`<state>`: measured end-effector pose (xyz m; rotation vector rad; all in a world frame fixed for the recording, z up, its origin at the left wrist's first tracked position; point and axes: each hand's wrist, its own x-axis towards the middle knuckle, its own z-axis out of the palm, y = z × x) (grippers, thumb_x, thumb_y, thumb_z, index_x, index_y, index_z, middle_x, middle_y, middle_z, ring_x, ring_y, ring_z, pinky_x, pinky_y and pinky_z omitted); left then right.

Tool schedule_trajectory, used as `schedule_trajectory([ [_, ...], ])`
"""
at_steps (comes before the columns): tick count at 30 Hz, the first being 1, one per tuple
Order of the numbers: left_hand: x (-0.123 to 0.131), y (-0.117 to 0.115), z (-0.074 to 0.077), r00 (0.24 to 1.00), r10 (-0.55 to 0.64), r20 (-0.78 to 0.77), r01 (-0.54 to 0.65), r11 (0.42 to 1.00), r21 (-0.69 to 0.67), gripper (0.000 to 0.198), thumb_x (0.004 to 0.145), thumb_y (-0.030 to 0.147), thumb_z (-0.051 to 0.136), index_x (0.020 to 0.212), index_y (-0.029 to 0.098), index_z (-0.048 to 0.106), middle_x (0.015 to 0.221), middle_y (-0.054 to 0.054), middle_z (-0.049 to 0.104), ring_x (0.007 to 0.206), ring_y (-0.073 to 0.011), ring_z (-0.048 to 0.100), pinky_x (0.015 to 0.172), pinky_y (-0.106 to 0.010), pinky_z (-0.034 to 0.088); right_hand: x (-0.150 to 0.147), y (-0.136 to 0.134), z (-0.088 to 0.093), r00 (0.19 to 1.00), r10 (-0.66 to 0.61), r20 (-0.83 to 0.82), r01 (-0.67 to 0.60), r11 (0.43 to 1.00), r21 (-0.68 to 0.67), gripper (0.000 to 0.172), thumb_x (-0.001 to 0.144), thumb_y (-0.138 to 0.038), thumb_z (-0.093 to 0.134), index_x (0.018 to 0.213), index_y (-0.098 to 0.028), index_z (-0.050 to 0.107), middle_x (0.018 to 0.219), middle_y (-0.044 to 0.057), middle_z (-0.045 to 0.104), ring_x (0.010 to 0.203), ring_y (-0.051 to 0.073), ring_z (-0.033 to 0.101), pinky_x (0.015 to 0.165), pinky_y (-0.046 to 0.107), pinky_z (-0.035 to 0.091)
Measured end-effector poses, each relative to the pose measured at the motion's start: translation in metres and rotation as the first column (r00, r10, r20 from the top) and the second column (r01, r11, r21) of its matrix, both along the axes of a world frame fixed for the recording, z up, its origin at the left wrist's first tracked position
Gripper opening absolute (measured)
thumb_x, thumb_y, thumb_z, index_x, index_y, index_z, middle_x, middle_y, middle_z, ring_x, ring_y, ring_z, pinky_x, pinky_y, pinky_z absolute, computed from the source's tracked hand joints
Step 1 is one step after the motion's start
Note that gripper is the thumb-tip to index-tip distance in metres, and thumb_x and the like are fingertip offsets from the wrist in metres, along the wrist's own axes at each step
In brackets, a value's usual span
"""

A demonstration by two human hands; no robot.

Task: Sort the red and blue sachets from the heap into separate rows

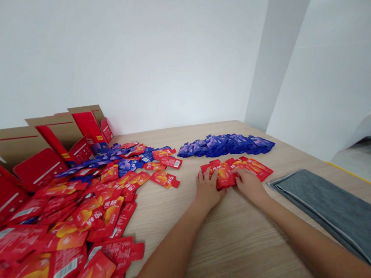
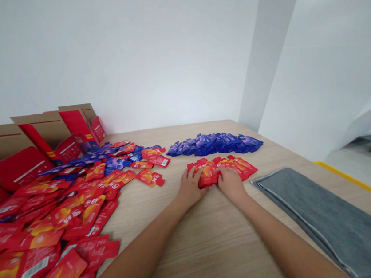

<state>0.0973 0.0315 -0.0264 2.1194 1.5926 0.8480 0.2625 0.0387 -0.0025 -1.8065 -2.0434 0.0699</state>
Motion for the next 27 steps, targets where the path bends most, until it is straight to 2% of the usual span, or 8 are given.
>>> schedule_trajectory([
  [3, 0.015, 0.008, 0.003, 1.0, 0.026, -0.006, -0.026, 0.999, -0.029, 0.079, 0.067, 0.05, 0.066, 0.136, 0.02, 0.042, 0.148, -0.015, 0.032, 0.137, -0.0431, 0.017, 0.111, -0.056, 0.011, 0.008, 0.005, -0.005, 0.996, -0.039, 0.08, 0.032, 0.996, 0.088, 0.035, 0.083, -0.012, 0.042, 0.109, -0.01, 0.065, 0.105, 0.018, 0.065, 0.103, 0.029, 0.056, 0.093, 0.041, 0.04],
  [6, 0.019, 0.013, 0.007, 0.999, 0.029, -0.034, -0.031, 0.997, -0.073, 0.092, 0.062, 0.047, 0.071, 0.14, 0.019, 0.033, 0.15, -0.017, 0.025, 0.138, -0.0403, 0.015, 0.111, -0.056, 0.011, 0.017, 0.01, -0.016, 0.996, -0.019, 0.09, 0.001, 0.979, 0.202, 0.033, 0.086, -0.018, 0.042, 0.108, -0.011, 0.065, 0.107, 0.018, 0.064, 0.104, 0.03, 0.054, 0.093, 0.044, 0.04],
  [10, -0.002, 0.014, 0.012, 0.993, -0.111, -0.034, 0.104, 0.983, -0.152, 0.104, 0.055, 0.036, 0.078, 0.143, 0.013, 0.026, 0.153, -0.019, 0.015, 0.141, -0.0345, 0.013, 0.114, -0.046, 0.017, 0.028, 0.01, -0.03, 0.993, 0.103, 0.062, -0.117, 0.941, 0.317, 0.039, 0.092, -0.027, 0.033, 0.117, -0.015, 0.061, 0.119, 0.015, 0.061, 0.11, 0.028, 0.053, 0.091, 0.044, 0.043],
  [13, -0.023, 0.014, 0.011, 0.977, -0.202, -0.06, 0.192, 0.971, -0.144, 0.101, 0.06, 0.044, 0.075, 0.143, 0.01, 0.027, 0.153, -0.021, 0.01, 0.141, -0.0324, 0.012, 0.114, -0.042, 0.019, 0.03, 0.006, -0.034, 0.984, 0.158, 0.079, -0.175, 0.935, 0.309, 0.042, 0.093, -0.033, 0.031, 0.123, -0.019, 0.058, 0.128, 0.012, 0.057, 0.116, 0.028, 0.05, 0.091, 0.045, 0.042],
  [15, -0.03, 0.015, 0.009, 0.971, -0.215, -0.101, 0.205, 0.973, -0.101, 0.096, 0.066, 0.051, 0.07, 0.142, 0.01, 0.029, 0.153, -0.021, 0.012, 0.141, -0.0319, 0.013, 0.114, -0.043, 0.019, 0.028, 0.003, -0.033, 0.979, 0.174, 0.104, -0.197, 0.938, 0.284, 0.042, 0.093, -0.035, 0.031, 0.123, -0.023, 0.058, 0.132, 0.009, 0.056, 0.121, 0.028, 0.047, 0.094, 0.047, 0.039],
  [20, -0.024, 0.025, 0.006, 0.968, -0.13, -0.214, 0.128, 0.991, -0.022, 0.091, 0.073, 0.057, 0.062, 0.143, 0.011, 0.027, 0.151, -0.02, 0.022, 0.14, -0.0291, 0.02, 0.112, -0.042, 0.022, 0.019, 0.009, -0.024, 0.97, 0.195, 0.142, -0.223, 0.951, 0.213, 0.042, 0.094, -0.032, 0.028, 0.125, -0.025, 0.056, 0.133, 0.007, 0.055, 0.124, 0.026, 0.046, 0.098, 0.048, 0.034],
  [23, -0.018, 0.026, 0.006, 0.956, -0.053, -0.287, 0.058, 0.998, 0.008, 0.097, 0.07, 0.064, 0.059, 0.143, 0.01, 0.025, 0.15, -0.021, 0.023, 0.139, -0.0323, 0.019, 0.113, -0.046, 0.018, 0.019, 0.017, -0.019, 0.977, 0.167, 0.132, -0.191, 0.96, 0.206, 0.043, 0.095, -0.032, 0.027, 0.129, -0.023, 0.052, 0.134, 0.008, 0.055, 0.122, 0.026, 0.048, 0.096, 0.047, 0.036],
  [27, -0.015, 0.021, 0.007, 0.933, -0.067, -0.355, 0.068, 0.998, -0.01, 0.1, 0.069, 0.071, 0.053, 0.145, 0.013, 0.022, 0.152, -0.019, 0.019, 0.14, -0.0345, 0.015, 0.113, -0.05, 0.014, 0.036, 0.017, -0.016, 0.99, -0.016, 0.138, -0.02, 0.966, 0.256, 0.046, 0.094, -0.034, 0.025, 0.128, -0.017, 0.051, 0.13, 0.014, 0.057, 0.118, 0.029, 0.05, 0.092, 0.047, 0.04],
])
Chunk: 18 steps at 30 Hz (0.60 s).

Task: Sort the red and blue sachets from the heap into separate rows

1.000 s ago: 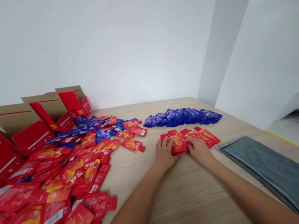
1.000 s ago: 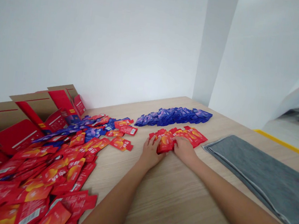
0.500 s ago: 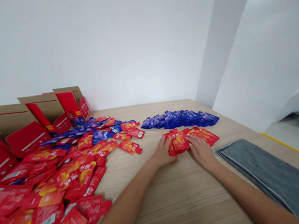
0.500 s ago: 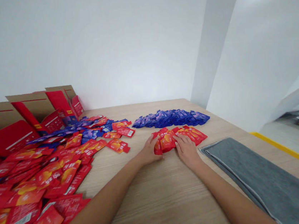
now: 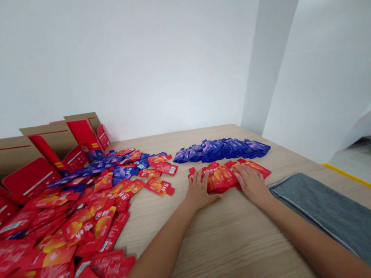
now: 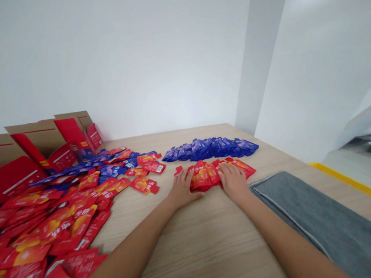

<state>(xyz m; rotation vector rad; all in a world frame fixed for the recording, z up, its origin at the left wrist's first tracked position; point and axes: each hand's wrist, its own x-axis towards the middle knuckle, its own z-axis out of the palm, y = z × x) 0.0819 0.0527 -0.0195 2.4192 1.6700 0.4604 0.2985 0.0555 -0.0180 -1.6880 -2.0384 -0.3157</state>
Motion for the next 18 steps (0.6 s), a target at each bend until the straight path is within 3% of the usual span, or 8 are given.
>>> schedule_trajectory([
  [5, 0.004, 0.004, 0.0, 0.998, 0.037, -0.05, -0.038, 0.999, -0.004, 0.084, 0.081, 0.067, 0.036, 0.144, 0.014, 0.026, 0.152, -0.018, 0.022, 0.14, -0.0339, 0.017, 0.112, -0.049, 0.016, 0.048, -0.029, -0.01, 0.969, -0.213, 0.122, 0.209, 0.977, 0.049, 0.048, 0.09, -0.041, 0.033, 0.123, -0.013, 0.055, 0.126, 0.019, 0.058, 0.115, 0.035, 0.051, 0.091, 0.053, 0.04],
  [9, 0.007, 0.007, -0.004, 0.996, 0.064, -0.062, -0.063, 0.998, 0.02, 0.088, 0.077, 0.073, 0.035, 0.144, 0.016, 0.026, 0.152, -0.017, 0.022, 0.14, -0.0343, 0.016, 0.112, -0.053, 0.015, 0.095, -0.045, -0.026, 0.94, -0.313, 0.132, 0.317, 0.948, -0.006, 0.047, 0.089, -0.039, 0.033, 0.123, -0.014, 0.055, 0.124, 0.019, 0.059, 0.114, 0.037, 0.052, 0.091, 0.056, 0.038],
  [14, 0.006, 0.004, -0.004, 0.995, 0.095, -0.041, -0.093, 0.995, 0.04, 0.09, 0.074, 0.076, 0.036, 0.143, 0.02, 0.028, 0.152, -0.014, 0.023, 0.14, -0.0333, 0.016, 0.111, -0.054, 0.016, 0.131, -0.025, -0.02, 0.906, -0.417, 0.068, 0.423, 0.892, -0.16, 0.049, 0.09, -0.038, 0.034, 0.125, -0.009, 0.054, 0.127, 0.026, 0.055, 0.113, 0.042, 0.051, 0.09, 0.06, 0.036],
  [16, 0.006, 0.003, -0.003, 0.995, 0.098, -0.03, -0.096, 0.995, 0.04, 0.092, 0.073, 0.077, 0.037, 0.143, 0.019, 0.028, 0.152, -0.015, 0.023, 0.14, -0.0335, 0.017, 0.111, -0.053, 0.016, 0.127, -0.011, -0.01, 0.896, -0.438, 0.073, 0.444, 0.881, -0.163, 0.053, 0.091, -0.038, 0.032, 0.127, -0.005, 0.052, 0.129, 0.027, 0.053, 0.116, 0.044, 0.049, 0.091, 0.062, 0.034],
  [18, 0.006, 0.003, -0.003, 0.994, 0.105, -0.028, -0.104, 0.994, 0.036, 0.093, 0.072, 0.078, 0.039, 0.144, 0.019, 0.027, 0.152, -0.015, 0.023, 0.14, -0.0334, 0.017, 0.112, -0.053, 0.016, 0.111, 0.002, -0.001, 0.928, -0.366, 0.073, 0.373, 0.919, -0.132, 0.056, 0.091, -0.04, 0.028, 0.129, -0.005, 0.049, 0.133, 0.024, 0.05, 0.12, 0.042, 0.045, 0.094, 0.06, 0.034],
])
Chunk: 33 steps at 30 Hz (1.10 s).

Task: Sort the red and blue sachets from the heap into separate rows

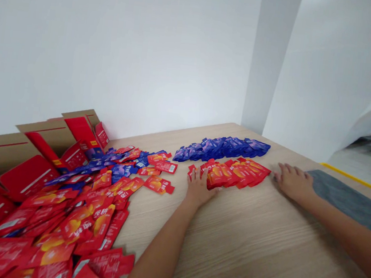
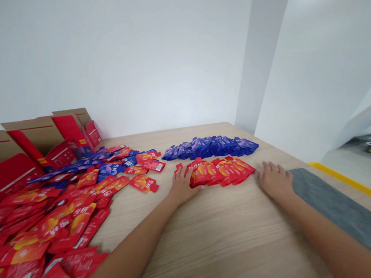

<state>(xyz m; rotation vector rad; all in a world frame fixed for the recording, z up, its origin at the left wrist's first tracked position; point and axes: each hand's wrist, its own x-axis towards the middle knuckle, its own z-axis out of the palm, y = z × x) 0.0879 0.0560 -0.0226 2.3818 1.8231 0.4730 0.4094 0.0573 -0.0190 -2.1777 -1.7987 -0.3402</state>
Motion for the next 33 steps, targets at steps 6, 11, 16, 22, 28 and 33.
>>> schedule_trajectory([
  [6, -0.001, 0.0, 0.001, 1.0, -0.013, -0.012, 0.013, 1.0, -0.015, 0.093, 0.072, 0.077, 0.041, 0.144, 0.02, 0.026, 0.152, -0.014, 0.022, 0.14, -0.0327, 0.016, 0.112, -0.052, 0.015, -0.055, 0.015, -0.001, 0.748, 0.663, 0.029, -0.663, 0.749, -0.018, 0.063, 0.087, -0.06, 0.034, 0.141, -0.028, 0.036, 0.147, 0.007, 0.038, 0.137, 0.032, 0.025, 0.105, 0.053, 0.027],
  [11, -0.002, -0.001, 0.003, 0.998, -0.06, -0.016, 0.06, 0.997, -0.046, 0.093, 0.072, 0.074, 0.043, 0.144, 0.019, 0.025, 0.153, -0.016, 0.02, 0.14, -0.0359, 0.017, 0.111, -0.055, 0.014, -0.068, 0.02, -0.017, 0.787, 0.615, 0.047, -0.615, 0.788, -0.006, 0.062, 0.087, -0.058, 0.037, 0.141, -0.028, 0.036, 0.145, 0.008, 0.041, 0.135, 0.032, 0.029, 0.105, 0.054, 0.026],
  [16, -0.001, 0.0, 0.002, 0.998, -0.058, -0.011, 0.057, 0.997, -0.054, 0.092, 0.073, 0.073, 0.043, 0.145, 0.019, 0.024, 0.153, -0.016, 0.019, 0.14, -0.0344, 0.014, 0.111, -0.054, 0.012, -0.076, 0.024, -0.022, 0.838, 0.54, 0.077, -0.542, 0.84, 0.002, 0.055, 0.089, -0.053, 0.037, 0.138, -0.029, 0.04, 0.142, 0.008, 0.046, 0.131, 0.033, 0.035, 0.098, 0.056, 0.031],
  [22, 0.0, 0.002, 0.002, 0.999, -0.042, -0.005, 0.042, 0.998, -0.054, 0.098, 0.072, 0.077, 0.039, 0.146, 0.015, 0.019, 0.153, -0.018, 0.016, 0.141, -0.0335, 0.011, 0.112, -0.055, 0.011, -0.082, 0.021, -0.023, 0.865, 0.492, 0.096, -0.493, 0.87, -0.015, 0.056, 0.088, -0.052, 0.038, 0.136, -0.024, 0.044, 0.141, 0.013, 0.045, 0.129, 0.035, 0.037, 0.096, 0.058, 0.032],
  [28, -0.005, -0.006, 0.004, 0.997, 0.023, 0.067, -0.021, 0.999, -0.03, 0.084, 0.081, 0.069, 0.032, 0.143, 0.014, 0.026, 0.152, -0.017, 0.021, 0.142, -0.0291, 0.014, 0.113, -0.052, 0.012, -0.11, 0.003, -0.01, 0.835, 0.547, 0.061, -0.55, 0.825, 0.133, 0.051, 0.085, -0.028, 0.04, 0.134, -0.014, 0.045, 0.14, 0.016, 0.045, 0.132, 0.032, 0.034, 0.101, 0.052, 0.032],
  [33, -0.029, -0.018, 0.006, 0.998, 0.01, 0.059, -0.01, 1.0, 0.004, 0.072, 0.087, 0.059, 0.033, 0.143, 0.015, 0.025, 0.153, -0.015, 0.021, 0.141, -0.027, 0.016, 0.112, -0.05, 0.019, -0.188, 0.003, 0.019, 0.728, 0.685, 0.017, -0.676, 0.713, 0.187, 0.048, 0.088, -0.03, 0.037, 0.132, -0.014, 0.046, 0.139, 0.014, 0.045, 0.132, 0.028, 0.035, 0.107, 0.047, 0.029],
])
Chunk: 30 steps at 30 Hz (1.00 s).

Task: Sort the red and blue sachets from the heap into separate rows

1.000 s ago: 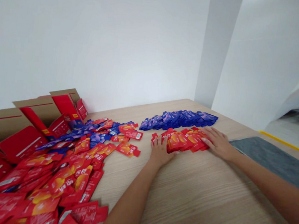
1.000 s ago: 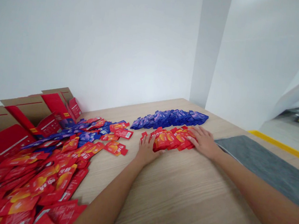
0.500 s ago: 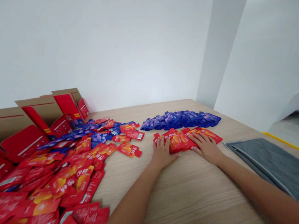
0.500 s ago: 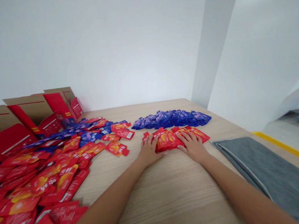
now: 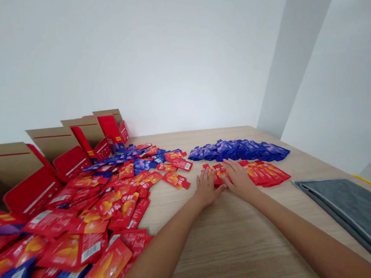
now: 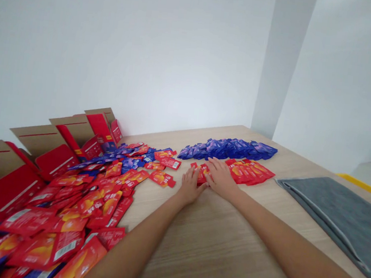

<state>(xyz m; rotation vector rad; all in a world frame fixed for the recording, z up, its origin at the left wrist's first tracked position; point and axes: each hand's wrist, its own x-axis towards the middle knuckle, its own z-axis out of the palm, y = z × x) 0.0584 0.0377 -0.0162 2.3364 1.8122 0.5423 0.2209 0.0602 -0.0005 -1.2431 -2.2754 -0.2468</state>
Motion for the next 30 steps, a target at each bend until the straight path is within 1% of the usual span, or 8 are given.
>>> schedule_trajectory([
  [3, -0.038, -0.005, 0.004, 0.993, 0.052, -0.101, -0.049, 0.998, 0.024, 0.066, 0.088, 0.052, 0.035, 0.141, 0.014, 0.03, 0.152, -0.016, 0.024, 0.141, -0.0285, 0.017, 0.112, -0.05, 0.017, -0.062, 0.016, 0.012, 0.998, 0.035, 0.047, -0.026, 0.986, -0.165, 0.05, 0.088, -0.029, 0.039, 0.133, -0.009, 0.044, 0.141, 0.016, 0.043, 0.133, 0.026, 0.034, 0.109, 0.042, 0.027],
  [6, -0.087, -0.013, 0.009, 0.966, 0.141, -0.216, -0.16, 0.985, -0.069, 0.066, 0.085, 0.055, 0.039, 0.138, 0.016, 0.037, 0.151, -0.017, 0.026, 0.14, -0.0347, 0.016, 0.11, -0.057, 0.014, -0.119, 0.038, 0.013, 0.997, 0.047, 0.057, -0.031, 0.967, -0.253, 0.052, 0.084, -0.024, 0.047, 0.133, -0.009, 0.044, 0.138, 0.018, 0.046, 0.13, 0.027, 0.038, 0.105, 0.041, 0.034],
  [9, -0.128, -0.026, 0.016, 0.954, 0.132, -0.269, -0.181, 0.969, -0.169, 0.065, 0.084, 0.06, 0.036, 0.134, 0.019, 0.042, 0.149, -0.015, 0.031, 0.139, -0.0363, 0.017, 0.107, -0.061, 0.016, -0.162, 0.051, 0.006, 0.999, 0.006, 0.048, 0.01, 0.948, -0.317, 0.051, 0.079, -0.023, 0.055, 0.129, -0.013, 0.048, 0.131, 0.019, 0.053, 0.122, 0.032, 0.047, 0.094, 0.045, 0.042],
  [12, -0.153, -0.042, 0.025, 0.947, 0.062, -0.316, -0.13, 0.971, -0.2, 0.061, 0.083, 0.054, 0.041, 0.131, 0.017, 0.044, 0.145, -0.016, 0.036, 0.136, -0.0357, 0.027, 0.106, -0.058, 0.025, -0.19, 0.04, -0.005, 0.999, -0.043, 0.025, 0.05, 0.931, -0.363, 0.04, 0.083, -0.021, 0.05, 0.122, -0.014, 0.053, 0.119, 0.018, 0.06, 0.112, 0.031, 0.055, 0.086, 0.044, 0.046],
  [14, -0.164, -0.053, 0.032, 0.937, 0.002, -0.35, -0.078, 0.976, -0.204, 0.052, 0.081, 0.043, 0.048, 0.125, 0.015, 0.05, 0.138, -0.015, 0.046, 0.13, -0.0318, 0.038, 0.105, -0.049, 0.032, -0.203, 0.019, -0.011, 1.0, -0.031, 0.001, 0.029, 0.929, -0.369, 0.033, 0.087, -0.017, 0.043, 0.117, -0.013, 0.055, 0.114, 0.019, 0.062, 0.109, 0.029, 0.056, 0.086, 0.04, 0.046],
  [18, -0.182, -0.073, 0.041, 0.921, -0.052, -0.386, -0.028, 0.98, -0.198, 0.031, 0.079, 0.024, 0.051, 0.106, 0.013, 0.062, 0.117, -0.015, 0.061, 0.115, -0.024, 0.054, 0.101, -0.033, 0.039, -0.209, -0.03, -0.012, 0.998, 0.036, -0.061, -0.056, 0.92, -0.389, 0.031, 0.087, -0.009, 0.036, 0.106, -0.014, 0.06, 0.11, 0.018, 0.064, 0.107, 0.027, 0.057, 0.089, 0.036, 0.043],
  [24, -0.198, -0.095, 0.04, 0.895, 0.075, -0.44, -0.13, 0.987, -0.096, 0.035, 0.087, 0.01, 0.033, 0.113, 0.01, 0.057, 0.112, -0.017, 0.064, 0.104, -0.023, 0.06, 0.092, -0.036, 0.045, -0.174, -0.064, -0.003, 0.964, -0.045, -0.262, -0.096, 0.858, -0.504, 0.029, 0.091, -0.02, 0.033, 0.096, -0.014, 0.06, 0.091, 0.017, 0.069, 0.085, 0.026, 0.066, 0.074, 0.038, 0.05],
  [30, -0.202, -0.107, 0.055, 0.892, 0.169, -0.42, -0.183, 0.983, 0.007, 0.03, 0.085, 0.009, 0.037, 0.095, 0.014, 0.064, 0.1, -0.014, 0.068, 0.097, -0.0232, 0.062, 0.085, -0.033, 0.047, -0.129, -0.089, -0.019, 0.858, -0.141, -0.494, -0.228, 0.757, -0.613, 0.033, 0.091, -0.028, 0.029, 0.086, -0.02, 0.06, 0.072, 0.004, 0.07, 0.056, 0.017, 0.065, 0.051, 0.028, 0.053],
])
